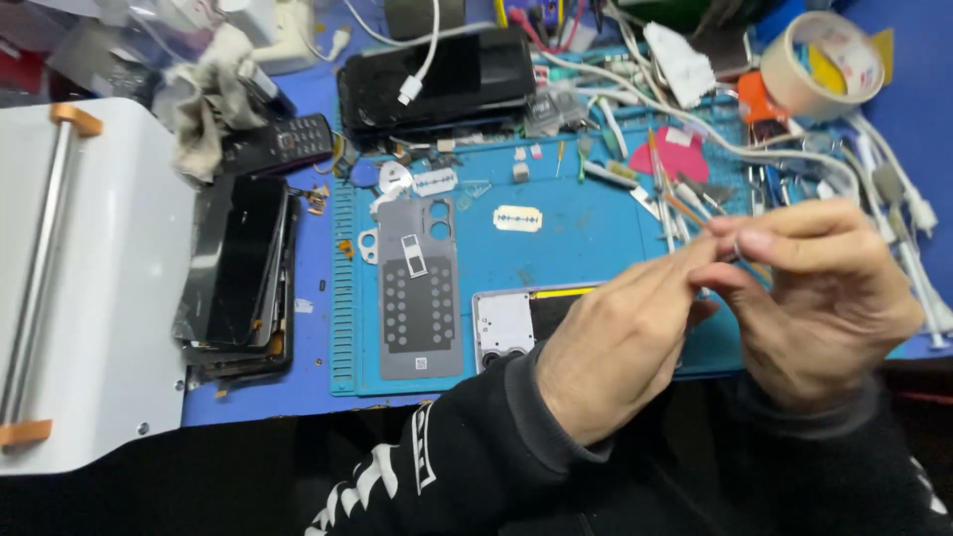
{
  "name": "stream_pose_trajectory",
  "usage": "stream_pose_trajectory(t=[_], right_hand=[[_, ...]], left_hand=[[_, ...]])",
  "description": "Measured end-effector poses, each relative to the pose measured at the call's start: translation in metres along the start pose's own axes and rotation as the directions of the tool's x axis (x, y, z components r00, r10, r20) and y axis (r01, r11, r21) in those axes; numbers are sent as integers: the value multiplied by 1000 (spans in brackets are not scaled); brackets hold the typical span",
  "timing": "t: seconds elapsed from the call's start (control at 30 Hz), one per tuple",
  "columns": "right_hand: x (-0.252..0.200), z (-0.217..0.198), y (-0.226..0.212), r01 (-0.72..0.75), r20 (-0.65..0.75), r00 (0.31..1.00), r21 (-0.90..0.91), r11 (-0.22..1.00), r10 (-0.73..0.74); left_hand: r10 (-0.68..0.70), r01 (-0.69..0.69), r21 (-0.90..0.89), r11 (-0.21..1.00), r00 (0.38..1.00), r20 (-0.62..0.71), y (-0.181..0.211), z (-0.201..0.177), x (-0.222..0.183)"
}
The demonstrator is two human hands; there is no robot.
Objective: Repairing a smartphone by installing internal components and securing parts with screws.
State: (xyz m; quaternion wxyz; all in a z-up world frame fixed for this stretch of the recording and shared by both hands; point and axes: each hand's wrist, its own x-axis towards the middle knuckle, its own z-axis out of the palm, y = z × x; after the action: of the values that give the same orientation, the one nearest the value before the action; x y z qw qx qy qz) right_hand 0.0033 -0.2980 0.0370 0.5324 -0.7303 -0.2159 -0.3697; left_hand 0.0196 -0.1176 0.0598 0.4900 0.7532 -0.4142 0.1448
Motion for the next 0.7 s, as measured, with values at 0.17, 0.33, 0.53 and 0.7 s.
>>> stream_pose_trajectory(t=[0.17, 0.33, 0.53, 0.7], right_hand=[[4, 1, -11, -153, -100, 983, 13, 988, 154], [15, 18, -38, -166, -73, 984, -45, 985, 162], [1, 15, -16, -145, -131, 977, 180, 973, 170], [6, 9, -26, -108, -61, 993, -37, 993, 106]], left_hand=[[-140, 141, -83, 987, 990, 10, -13, 16, 1], [-138, 129, -85, 988, 984, -110, -12, 10, 11], [-273, 272, 136, 953, 962, -8, 7, -7, 18], [-83, 84, -53, 995, 996, 13, -17, 7, 1]])
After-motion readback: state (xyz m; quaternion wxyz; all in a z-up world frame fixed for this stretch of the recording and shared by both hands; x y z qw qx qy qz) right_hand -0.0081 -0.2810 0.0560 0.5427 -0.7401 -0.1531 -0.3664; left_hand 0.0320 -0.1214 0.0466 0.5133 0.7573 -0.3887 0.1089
